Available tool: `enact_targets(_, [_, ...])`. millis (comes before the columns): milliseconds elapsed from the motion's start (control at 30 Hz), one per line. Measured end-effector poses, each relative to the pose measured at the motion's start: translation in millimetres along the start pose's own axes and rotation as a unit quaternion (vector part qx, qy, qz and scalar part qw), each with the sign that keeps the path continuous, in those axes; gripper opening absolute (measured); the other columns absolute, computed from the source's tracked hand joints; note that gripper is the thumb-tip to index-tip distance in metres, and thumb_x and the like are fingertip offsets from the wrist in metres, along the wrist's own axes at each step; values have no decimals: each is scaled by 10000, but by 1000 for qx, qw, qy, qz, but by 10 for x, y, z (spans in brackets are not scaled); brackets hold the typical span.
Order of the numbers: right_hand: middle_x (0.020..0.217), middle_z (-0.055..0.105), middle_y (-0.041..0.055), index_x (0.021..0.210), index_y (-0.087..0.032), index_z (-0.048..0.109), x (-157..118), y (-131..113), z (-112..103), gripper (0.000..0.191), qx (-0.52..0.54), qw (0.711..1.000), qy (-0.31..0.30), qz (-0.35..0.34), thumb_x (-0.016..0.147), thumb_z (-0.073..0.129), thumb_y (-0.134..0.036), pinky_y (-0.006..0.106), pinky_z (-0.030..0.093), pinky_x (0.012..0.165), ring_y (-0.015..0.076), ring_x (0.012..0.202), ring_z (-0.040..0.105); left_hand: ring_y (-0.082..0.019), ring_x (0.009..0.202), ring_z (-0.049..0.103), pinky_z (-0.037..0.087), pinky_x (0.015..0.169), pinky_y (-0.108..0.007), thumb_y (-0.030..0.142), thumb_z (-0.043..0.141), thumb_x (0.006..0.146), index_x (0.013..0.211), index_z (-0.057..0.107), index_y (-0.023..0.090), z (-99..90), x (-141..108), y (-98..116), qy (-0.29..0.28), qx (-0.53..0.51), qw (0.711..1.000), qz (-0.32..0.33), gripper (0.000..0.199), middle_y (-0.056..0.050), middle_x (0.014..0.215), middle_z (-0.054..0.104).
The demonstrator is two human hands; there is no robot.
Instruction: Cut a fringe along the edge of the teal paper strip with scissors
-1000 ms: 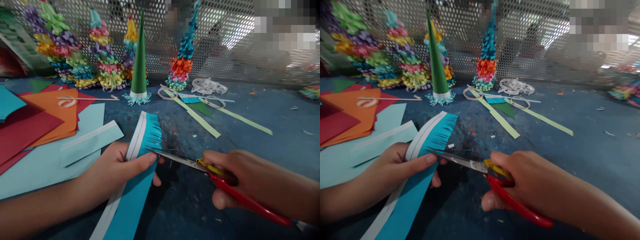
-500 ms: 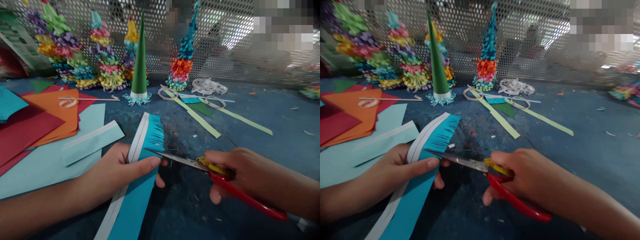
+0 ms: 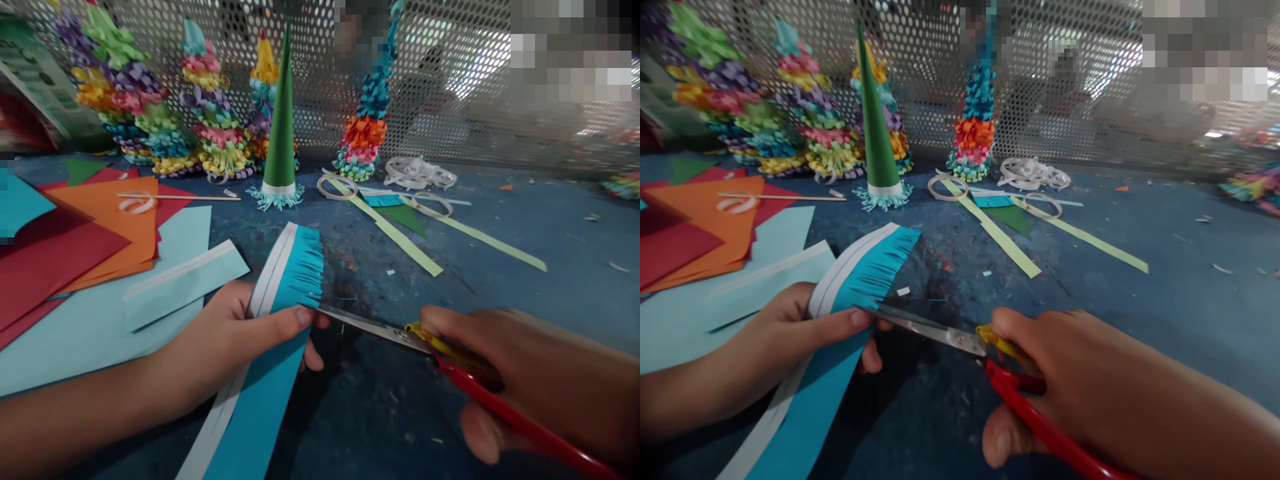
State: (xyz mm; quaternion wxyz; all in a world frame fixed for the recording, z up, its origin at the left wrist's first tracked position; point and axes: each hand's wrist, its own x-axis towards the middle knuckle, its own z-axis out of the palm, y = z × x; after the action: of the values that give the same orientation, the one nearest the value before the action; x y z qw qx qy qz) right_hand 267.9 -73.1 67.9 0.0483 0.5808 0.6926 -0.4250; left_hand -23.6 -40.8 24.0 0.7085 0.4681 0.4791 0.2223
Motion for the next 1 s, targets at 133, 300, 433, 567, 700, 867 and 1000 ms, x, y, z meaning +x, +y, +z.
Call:
enact_targets(133, [495,695,-46,771,-289,636,38,-16,18,225,35,998,-39,44,946,696,-416,283,420,447,200,432,603,-179,689,659,463,583,-218,438,803,851,652,861,196,11,-2,-4,13,3,1000,8,319,-36,760,796])
enact_targets(300, [592,788,-43,752,-281,602,101,-22,46,233,-10,998,-33,49,862,776,-390,273,391,475,216,507,682,-159,644,632,452,558,-215,462,820,840,619,851,197,4,1,-18,13,6,1000,14,347,-32,774,796])
enact_targets(433, [621,808,-56,752,-285,562,113,5,51,225,-4,999,-38,28,923,691,-353,276,431,527,208,528,685,-181,638,650,446,534,-221,478,812,844,630,854,205,2,-1,-20,11,10,1000,0,349,-34,678,762])
enact_targets(567, [680,833,-76,772,-292,560,132,20,22,191,-34,999,-24,-2,936,649,-335,286,406,514,186,473,647,-177,641,661,486,571,-218,452,820,837,651,851,210,28,-15,6,17,-4,1000,-9,307,-22,676,791])
enact_targets(700, [676,836,-72,762,-291,544,143,-55,-10,206,-31,999,-39,16,931,660,-319,291,444,558,207,538,705,-150,575,631,482,549,-212,493,887,785,758,863,215,37,-18,16,11,-19,999,-30,280,-18,662,808])
enact_targets(867, [691,845,-63,784,-290,515,118,-150,-2,203,1,997,-66,33,928,658,-288,278,452,574,229,622,746,-174,627,658,459,552,-230,504,866,833,792,862,208,8,2,-16,-25,-2,1000,-4,298,-49,674,815])
enact_targets(1000, [752,862,-60,804,-285,544,131,-70,16,171,-15,999,-48,5,935,647,-248,267,424,565,209,589,717,-144,569,618,453,554,-219,528,899,800,805,866,225,-1,6,-17,-30,-19,999,-24,305,-30,664,815])
